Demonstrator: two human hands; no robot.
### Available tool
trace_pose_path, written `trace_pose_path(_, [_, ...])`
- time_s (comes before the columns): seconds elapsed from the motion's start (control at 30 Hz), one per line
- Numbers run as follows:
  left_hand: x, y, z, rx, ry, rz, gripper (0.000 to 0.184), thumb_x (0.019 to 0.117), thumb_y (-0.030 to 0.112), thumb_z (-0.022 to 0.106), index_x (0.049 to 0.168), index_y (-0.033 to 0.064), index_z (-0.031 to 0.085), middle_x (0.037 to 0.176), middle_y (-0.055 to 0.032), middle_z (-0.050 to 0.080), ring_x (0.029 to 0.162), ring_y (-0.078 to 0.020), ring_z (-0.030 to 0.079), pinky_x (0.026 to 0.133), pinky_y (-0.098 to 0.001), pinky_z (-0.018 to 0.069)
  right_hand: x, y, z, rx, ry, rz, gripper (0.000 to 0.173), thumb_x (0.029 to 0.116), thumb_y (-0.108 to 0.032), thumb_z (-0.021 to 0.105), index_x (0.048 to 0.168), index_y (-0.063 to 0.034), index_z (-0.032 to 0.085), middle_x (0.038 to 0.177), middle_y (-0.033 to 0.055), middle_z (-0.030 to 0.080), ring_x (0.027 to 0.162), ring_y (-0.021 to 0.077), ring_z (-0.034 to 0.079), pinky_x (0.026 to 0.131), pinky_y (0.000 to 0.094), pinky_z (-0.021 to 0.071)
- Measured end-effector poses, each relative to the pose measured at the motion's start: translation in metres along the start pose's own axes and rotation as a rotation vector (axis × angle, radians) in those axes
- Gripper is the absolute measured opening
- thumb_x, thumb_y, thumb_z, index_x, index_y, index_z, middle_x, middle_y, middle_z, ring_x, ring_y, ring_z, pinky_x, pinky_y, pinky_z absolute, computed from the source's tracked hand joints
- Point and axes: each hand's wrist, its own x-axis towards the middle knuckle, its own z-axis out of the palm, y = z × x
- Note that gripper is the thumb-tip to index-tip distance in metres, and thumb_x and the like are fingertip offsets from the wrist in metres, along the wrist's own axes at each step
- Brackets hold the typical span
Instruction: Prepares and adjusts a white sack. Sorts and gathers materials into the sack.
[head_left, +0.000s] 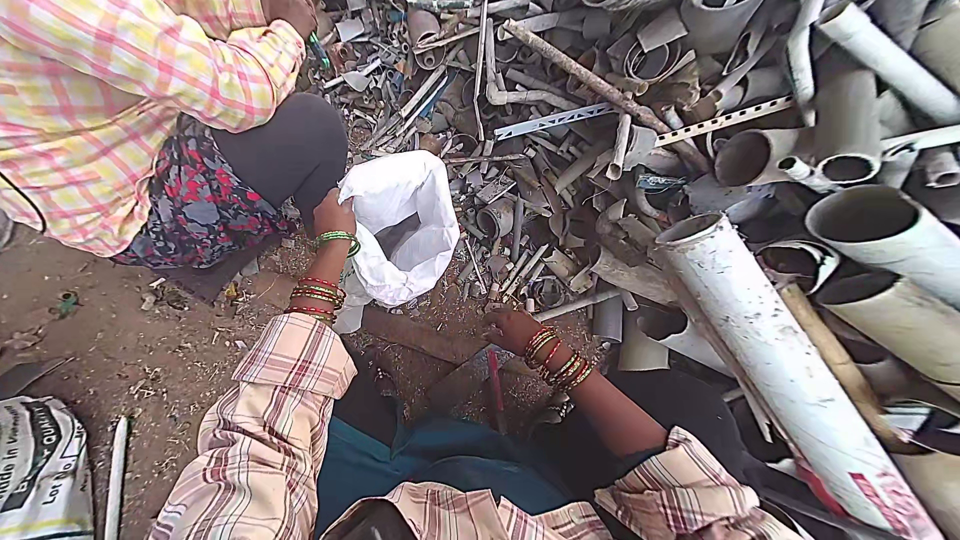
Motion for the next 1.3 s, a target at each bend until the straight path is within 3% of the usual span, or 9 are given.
trace_pose_path(0.23, [0.009, 0.012, -0.016, 0.108, -0.028, 0.223, 0.037, 0.1087, 0.014, 0.047, 0.139, -0.0038, 0.057, 0.135, -0.0318, 0.059, 0.132, -0.0481, 0.053, 0.112, -0.0629, 0.0350, 0.001, 0.013, -0.007, -0.021, -0.062, 0.040, 0.043, 0.1055, -0.025, 0.056, 0.139, 0.0019, 0.057, 0.139, 0.0297, 0.056, 0.130, 0.0462, 0.054, 0.107, 0.0636, 0.0401])
trace_pose_path(0.5, [-0.011, -0.020, -0.051, 0.093, 0.127, 0.165, 0.036, 0.1086, 0.017, 0.046, 0.133, -0.0048, 0.061, 0.130, -0.0328, 0.061, 0.129, -0.0484, 0.055, 0.109, -0.0658, 0.0365, -0.002, 0.003, -0.014, -0.043, -0.093, -0.023, 0.047, 0.1070, -0.028, 0.054, 0.142, 0.0036, 0.054, 0.143, 0.0300, 0.054, 0.135, 0.0460, 0.051, 0.110, 0.0634, 0.0372])
trace_pose_path(0.67, [-0.029, -0.034, -0.060, 0.080, 0.262, 0.095, 0.034, 0.1078, 0.016, 0.047, 0.131, -0.0043, 0.062, 0.128, -0.0333, 0.062, 0.127, -0.0479, 0.056, 0.108, -0.0649, 0.0373, -0.013, -0.006, -0.016, -0.035, -0.057, -0.056, 0.043, 0.1065, -0.025, 0.056, 0.137, 0.0052, 0.057, 0.138, 0.0294, 0.057, 0.132, 0.0452, 0.053, 0.109, 0.0619, 0.0381])
trace_pose_path(0.9, [-0.039, -0.029, -0.065, 0.124, 0.331, 0.150, 0.034, 0.1077, 0.015, 0.045, 0.133, -0.0007, 0.062, 0.131, -0.0301, 0.062, 0.129, -0.0466, 0.056, 0.108, -0.0642, 0.0383, -0.014, 0.017, -0.002, 0.008, -0.037, 0.012, 0.041, 0.1058, -0.025, 0.057, 0.135, 0.0039, 0.060, 0.133, 0.0286, 0.061, 0.127, 0.0444, 0.057, 0.106, 0.0629, 0.0406])
trace_pose_path(0.97, [-0.040, -0.028, -0.059, 0.142, 0.282, 0.139, 0.034, 0.1074, 0.016, 0.047, 0.131, -0.0022, 0.062, 0.129, -0.0322, 0.063, 0.127, -0.0487, 0.057, 0.106, -0.0663, 0.0386, -0.011, 0.030, 0.005, 0.010, -0.034, 0.043, 0.042, 0.1055, -0.026, 0.057, 0.135, 0.0043, 0.060, 0.133, 0.0289, 0.061, 0.127, 0.0444, 0.057, 0.106, 0.0624, 0.0405])
trace_pose_path(1.1, [-0.039, -0.029, -0.028, 0.219, 0.006, 0.089, 0.035, 0.1035, 0.013, 0.055, 0.133, -0.0061, 0.059, 0.130, -0.0349, 0.060, 0.127, -0.0522, 0.054, 0.105, -0.0694, 0.0388, -0.007, 0.045, 0.016, -0.015, -0.086, 0.088, 0.046, 0.1069, -0.027, 0.055, 0.139, 0.0065, 0.056, 0.137, 0.0316, 0.058, 0.132, 0.0461, 0.053, 0.112, 0.0615, 0.0358])
trace_pose_path(1.3, [-0.044, -0.010, 0.011, 0.284, -0.222, 0.091, 0.035, 0.0972, 0.008, 0.062, 0.130, -0.0056, 0.061, 0.129, -0.0341, 0.060, 0.125, -0.0515, 0.056, 0.101, -0.0701, 0.0422, 0.002, 0.065, 0.037, -0.035, -0.129, 0.136, 0.045, 0.1063, -0.029, 0.056, 0.132, 0.0076, 0.060, 0.132, 0.0334, 0.060, 0.129, 0.0488, 0.055, 0.109, 0.0652, 0.0365])
